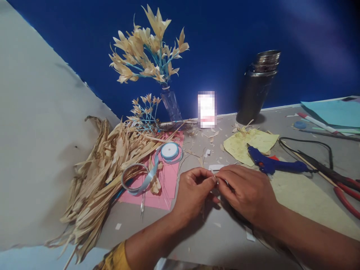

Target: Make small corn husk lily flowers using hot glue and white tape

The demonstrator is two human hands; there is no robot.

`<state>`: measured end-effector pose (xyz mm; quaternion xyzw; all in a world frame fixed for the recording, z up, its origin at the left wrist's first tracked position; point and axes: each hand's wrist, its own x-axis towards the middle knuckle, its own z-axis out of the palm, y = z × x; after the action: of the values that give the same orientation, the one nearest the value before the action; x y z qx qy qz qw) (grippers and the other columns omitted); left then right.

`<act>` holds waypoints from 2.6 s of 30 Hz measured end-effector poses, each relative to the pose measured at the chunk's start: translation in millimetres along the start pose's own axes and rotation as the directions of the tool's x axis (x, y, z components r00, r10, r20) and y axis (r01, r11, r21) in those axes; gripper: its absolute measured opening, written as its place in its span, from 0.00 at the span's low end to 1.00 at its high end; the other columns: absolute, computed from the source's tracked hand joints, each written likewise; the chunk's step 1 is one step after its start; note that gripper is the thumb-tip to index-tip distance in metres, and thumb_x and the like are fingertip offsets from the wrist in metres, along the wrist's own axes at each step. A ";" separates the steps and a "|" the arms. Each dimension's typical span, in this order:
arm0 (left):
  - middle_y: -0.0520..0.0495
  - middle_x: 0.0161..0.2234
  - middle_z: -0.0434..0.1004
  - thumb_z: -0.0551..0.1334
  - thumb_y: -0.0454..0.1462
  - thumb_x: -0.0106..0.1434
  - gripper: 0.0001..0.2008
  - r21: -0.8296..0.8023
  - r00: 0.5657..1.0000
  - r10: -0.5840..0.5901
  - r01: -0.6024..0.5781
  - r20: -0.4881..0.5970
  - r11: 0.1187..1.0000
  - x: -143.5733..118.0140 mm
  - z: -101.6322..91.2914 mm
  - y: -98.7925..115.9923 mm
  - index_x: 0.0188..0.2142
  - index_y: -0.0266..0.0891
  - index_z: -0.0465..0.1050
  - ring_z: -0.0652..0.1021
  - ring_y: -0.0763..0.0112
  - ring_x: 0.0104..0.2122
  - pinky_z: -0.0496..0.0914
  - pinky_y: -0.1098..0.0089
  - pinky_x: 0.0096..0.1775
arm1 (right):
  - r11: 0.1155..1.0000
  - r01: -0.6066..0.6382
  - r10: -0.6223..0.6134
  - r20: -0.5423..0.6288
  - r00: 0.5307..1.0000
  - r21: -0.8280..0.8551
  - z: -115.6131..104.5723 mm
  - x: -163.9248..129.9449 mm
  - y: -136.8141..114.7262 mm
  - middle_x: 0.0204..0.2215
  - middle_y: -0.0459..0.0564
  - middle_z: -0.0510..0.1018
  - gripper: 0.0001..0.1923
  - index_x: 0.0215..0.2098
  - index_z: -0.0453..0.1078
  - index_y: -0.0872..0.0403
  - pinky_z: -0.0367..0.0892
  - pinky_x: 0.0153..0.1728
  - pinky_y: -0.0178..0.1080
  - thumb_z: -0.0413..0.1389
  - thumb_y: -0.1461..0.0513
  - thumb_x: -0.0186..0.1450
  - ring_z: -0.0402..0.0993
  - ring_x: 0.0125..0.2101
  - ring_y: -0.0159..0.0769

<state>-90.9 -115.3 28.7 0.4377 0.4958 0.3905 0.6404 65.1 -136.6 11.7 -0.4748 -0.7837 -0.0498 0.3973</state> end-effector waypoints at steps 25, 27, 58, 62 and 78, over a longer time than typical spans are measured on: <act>0.54 0.23 0.71 0.66 0.38 0.56 0.08 0.093 0.996 0.051 -0.057 0.066 0.994 0.7 -0.2 -1.7 0.28 0.37 0.70 0.75 0.76 0.18 0.68 0.76 0.20 | 0.999 -0.005 -0.001 0.164 0.986 0.038 -4.1 3.8 10.3 0.24 0.48 0.77 0.15 0.26 0.73 0.55 0.56 0.29 0.40 0.52 0.67 0.70 0.72 0.26 0.36; 0.54 0.21 0.71 0.65 0.37 0.55 0.06 0.096 0.997 0.061 -0.066 0.052 0.993 0.4 1.0 -2.3 0.27 0.37 0.69 0.74 0.76 0.17 0.67 0.76 0.20 | 1.000 0.000 -0.003 0.130 0.991 0.023 -1.8 2.4 8.4 0.22 0.47 0.75 0.15 0.24 0.71 0.54 0.55 0.28 0.40 0.52 0.68 0.68 0.70 0.24 0.35; 0.50 0.23 0.73 0.64 0.34 0.51 0.02 0.253 0.997 0.066 -0.075 0.042 0.965 2.9 -2.8 -3.4 0.23 0.38 0.73 0.69 0.74 0.24 0.61 0.72 0.28 | 0.980 -0.154 0.124 0.215 0.969 0.129 -2.9 6.1 10.2 0.20 0.42 0.72 0.09 0.23 0.67 0.52 0.53 0.26 0.36 0.53 0.69 0.60 0.66 0.21 0.31; 0.51 0.21 0.72 0.64 0.34 0.51 0.02 0.173 0.998 0.020 -0.031 0.063 0.984 3.3 -2.4 -1.0 0.23 0.38 0.73 0.70 0.74 0.23 0.62 0.72 0.28 | 0.936 -0.295 0.236 0.277 0.931 0.194 -3.7 9.1 9.1 0.19 0.42 0.72 0.09 0.22 0.67 0.52 0.54 0.25 0.35 0.54 0.68 0.59 0.66 0.21 0.31; 0.51 0.21 0.73 0.62 0.33 0.51 0.03 0.345 0.995 0.095 -0.091 0.007 0.934 1.2 -2.3 -2.6 0.22 0.38 0.72 0.69 0.74 0.22 0.59 0.72 0.26 | 0.992 -0.071 0.027 0.365 0.931 0.108 -6.1 5.3 14.6 0.25 0.47 0.77 0.10 0.29 0.72 0.52 0.56 0.30 0.38 0.52 0.67 0.67 0.72 0.26 0.35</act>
<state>-92.8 -114.7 25.7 0.5642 0.5385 0.3297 0.5320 78.8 -127.8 15.0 -0.4709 -0.8330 0.0955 0.2744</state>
